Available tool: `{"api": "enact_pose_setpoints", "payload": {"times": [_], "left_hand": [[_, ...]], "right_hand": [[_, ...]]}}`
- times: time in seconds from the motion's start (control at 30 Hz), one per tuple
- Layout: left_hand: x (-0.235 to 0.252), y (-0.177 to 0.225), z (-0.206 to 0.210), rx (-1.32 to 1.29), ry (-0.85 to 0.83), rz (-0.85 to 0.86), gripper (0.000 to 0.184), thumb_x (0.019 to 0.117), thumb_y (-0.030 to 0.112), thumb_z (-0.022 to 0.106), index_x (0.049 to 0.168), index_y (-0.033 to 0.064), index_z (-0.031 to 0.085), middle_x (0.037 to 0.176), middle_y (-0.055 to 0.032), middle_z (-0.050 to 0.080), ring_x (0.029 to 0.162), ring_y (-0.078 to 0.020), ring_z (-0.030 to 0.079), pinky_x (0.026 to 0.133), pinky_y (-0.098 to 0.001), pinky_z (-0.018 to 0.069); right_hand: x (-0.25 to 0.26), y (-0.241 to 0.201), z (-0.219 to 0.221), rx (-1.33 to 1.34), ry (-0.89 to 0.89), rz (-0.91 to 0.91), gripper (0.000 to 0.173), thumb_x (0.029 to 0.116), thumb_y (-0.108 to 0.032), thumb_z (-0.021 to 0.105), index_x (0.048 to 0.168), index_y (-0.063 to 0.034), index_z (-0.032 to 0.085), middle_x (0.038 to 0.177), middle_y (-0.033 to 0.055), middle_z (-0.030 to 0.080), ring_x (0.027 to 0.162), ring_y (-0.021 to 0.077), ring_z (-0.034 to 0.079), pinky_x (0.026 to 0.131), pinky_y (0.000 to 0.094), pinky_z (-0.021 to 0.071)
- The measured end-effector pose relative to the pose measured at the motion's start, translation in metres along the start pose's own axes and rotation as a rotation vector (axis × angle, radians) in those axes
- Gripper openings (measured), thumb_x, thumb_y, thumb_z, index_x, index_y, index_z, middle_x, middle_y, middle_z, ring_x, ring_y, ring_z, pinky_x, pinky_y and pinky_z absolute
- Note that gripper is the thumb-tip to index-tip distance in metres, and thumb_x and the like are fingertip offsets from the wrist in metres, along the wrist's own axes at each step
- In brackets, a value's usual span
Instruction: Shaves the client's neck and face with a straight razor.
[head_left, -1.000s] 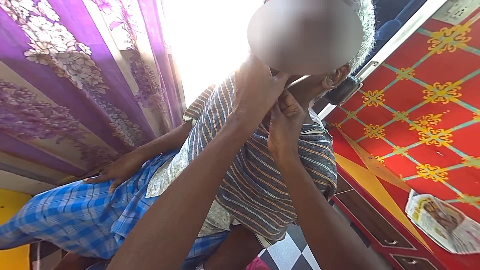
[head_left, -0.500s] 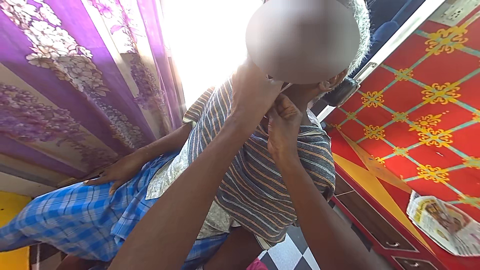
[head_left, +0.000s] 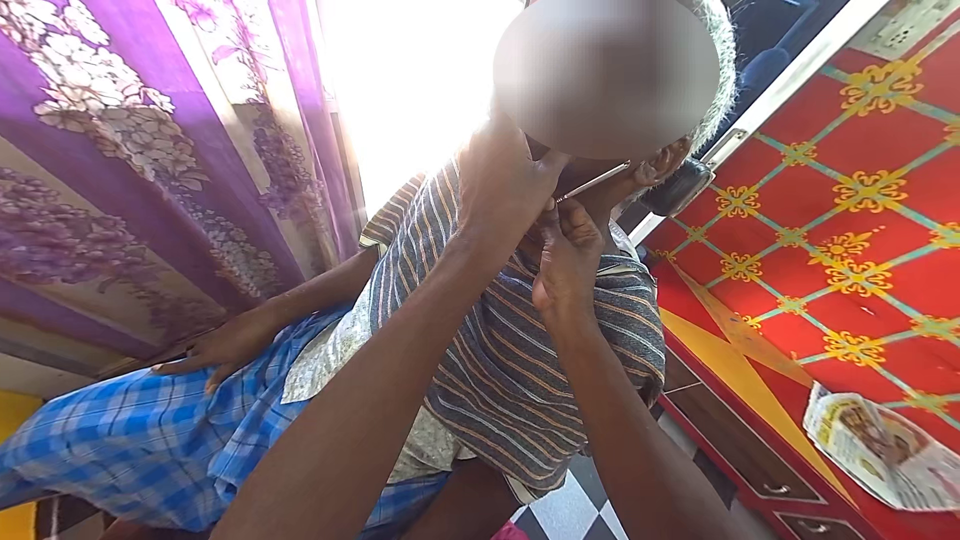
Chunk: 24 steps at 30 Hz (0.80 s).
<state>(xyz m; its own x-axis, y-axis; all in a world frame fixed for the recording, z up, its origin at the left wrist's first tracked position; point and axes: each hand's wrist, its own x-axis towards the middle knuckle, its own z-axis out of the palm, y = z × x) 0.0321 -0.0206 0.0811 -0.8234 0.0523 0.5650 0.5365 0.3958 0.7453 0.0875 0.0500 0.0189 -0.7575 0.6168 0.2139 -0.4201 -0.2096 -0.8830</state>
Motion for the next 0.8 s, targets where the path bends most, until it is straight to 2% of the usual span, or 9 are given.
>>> {"api": "enact_pose_setpoints", "payload": {"times": [0.13, 0.3, 0.43, 0.57, 0.8], "left_hand": [[-0.0003, 0.0004, -0.0019, -0.014, -0.015, -0.008, 0.082, 0.0844, 0.053, 0.078, 0.146, 0.0082, 0.047, 0.109, -0.0102, 0.069, 0.097, -0.0244, 0.067, 0.087, -0.0478, 0.053], [-0.001, 0.001, -0.0027, -0.017, -0.018, -0.008, 0.08, 0.0865, 0.052, 0.077, 0.146, 0.0076, 0.047, 0.108, -0.0109, 0.069, 0.094, -0.0248, 0.067, 0.085, -0.0471, 0.0538], [-0.0004, 0.0009, -0.001, -0.013, -0.016, -0.019, 0.078, 0.085, 0.053, 0.078, 0.143, 0.0084, 0.05, 0.111, -0.0108, 0.068, 0.097, -0.0244, 0.067, 0.087, -0.048, 0.0531], [-0.0008, -0.0005, -0.0002, 0.013, -0.003, -0.006, 0.081, 0.0845, 0.054, 0.077, 0.145, 0.0085, 0.049, 0.113, -0.0113, 0.068, 0.1, -0.025, 0.066, 0.088, -0.0475, 0.0522], [-0.0016, 0.0003, -0.0013, -0.013, -0.014, -0.019, 0.083, 0.0846, 0.053, 0.078, 0.147, 0.0082, 0.046, 0.115, -0.0111, 0.067, 0.099, -0.0247, 0.066, 0.089, -0.0472, 0.0516]], "right_hand": [[-0.0009, -0.0025, 0.0007, 0.052, 0.036, 0.07, 0.007, 0.1025, -0.007, 0.059, 0.103, -0.0003, 0.063, 0.089, 0.0099, 0.072, 0.074, 0.017, 0.073, 0.067, 0.0325, 0.0645], [0.0031, 0.004, -0.0013, -0.113, -0.158, -0.209, 0.009, 0.0978, 0.006, 0.06, 0.104, 0.0021, 0.065, 0.087, 0.0045, 0.071, 0.078, 0.0086, 0.071, 0.073, 0.027, 0.0633], [0.0046, 0.0001, 0.0021, -0.057, -0.133, -0.1, 0.007, 0.0994, 0.004, 0.059, 0.103, 0.0015, 0.064, 0.085, 0.0056, 0.07, 0.075, 0.0113, 0.072, 0.07, 0.0307, 0.0645], [0.0006, -0.0014, 0.0023, 0.037, -0.076, 0.008, 0.005, 0.1017, -0.001, 0.058, 0.103, 0.0005, 0.063, 0.085, 0.0072, 0.069, 0.074, 0.0141, 0.072, 0.07, 0.0333, 0.065], [-0.0018, -0.004, -0.0006, 0.166, 0.013, 0.177, 0.008, 0.1032, -0.007, 0.058, 0.104, -0.0009, 0.062, 0.09, 0.0098, 0.069, 0.074, 0.0178, 0.072, 0.07, 0.0332, 0.0643]]}}
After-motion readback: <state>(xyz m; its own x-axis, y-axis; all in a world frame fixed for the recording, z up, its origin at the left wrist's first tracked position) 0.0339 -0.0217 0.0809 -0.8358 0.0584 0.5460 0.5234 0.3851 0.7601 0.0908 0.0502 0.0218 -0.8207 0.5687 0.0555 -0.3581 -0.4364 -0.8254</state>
